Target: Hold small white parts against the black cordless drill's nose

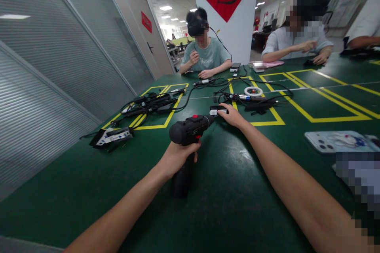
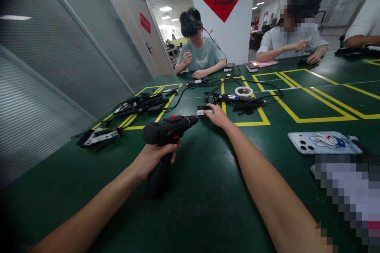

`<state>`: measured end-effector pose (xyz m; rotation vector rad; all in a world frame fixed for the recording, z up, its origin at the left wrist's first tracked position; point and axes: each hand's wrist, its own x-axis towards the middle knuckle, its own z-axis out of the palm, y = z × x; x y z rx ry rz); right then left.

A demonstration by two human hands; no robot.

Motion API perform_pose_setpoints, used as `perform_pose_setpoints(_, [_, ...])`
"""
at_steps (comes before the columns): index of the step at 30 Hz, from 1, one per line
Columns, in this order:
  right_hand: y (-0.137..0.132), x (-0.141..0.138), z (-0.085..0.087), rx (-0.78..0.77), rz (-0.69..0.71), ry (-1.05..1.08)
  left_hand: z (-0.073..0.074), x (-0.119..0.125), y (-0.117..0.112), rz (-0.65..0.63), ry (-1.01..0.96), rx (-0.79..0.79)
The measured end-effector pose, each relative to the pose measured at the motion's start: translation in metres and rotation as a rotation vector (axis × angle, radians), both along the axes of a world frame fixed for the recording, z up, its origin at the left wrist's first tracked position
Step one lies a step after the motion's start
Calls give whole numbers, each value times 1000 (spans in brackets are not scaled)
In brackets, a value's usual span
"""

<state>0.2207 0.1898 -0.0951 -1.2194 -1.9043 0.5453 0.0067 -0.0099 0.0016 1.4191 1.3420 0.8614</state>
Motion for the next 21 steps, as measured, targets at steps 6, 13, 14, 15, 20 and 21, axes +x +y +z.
perform_pose_setpoints(6, [0, 1, 0, 14, 3, -6, 1, 2, 0, 20, -17, -17])
perform_pose_setpoints(13, [0, 1, -1, 12, 3, -4, 0, 2, -1, 15, -51, -13])
perform_pose_setpoints(14, [0, 1, -1, 10, 2, -5, 0, 1, -1, 11, -46, -14])
perform_pose_setpoints(15, [0, 1, -1, 9, 1, -6, 0, 1, -1, 7, -39, -14])
perform_pose_setpoints(20, [0, 1, -1, 16, -3, -11, 0, 0, -1, 8, -14, -20])
perform_pose_setpoints(21, [-1, 1, -1, 18, -2, -10, 0, 0, -1, 9, -18, -24])
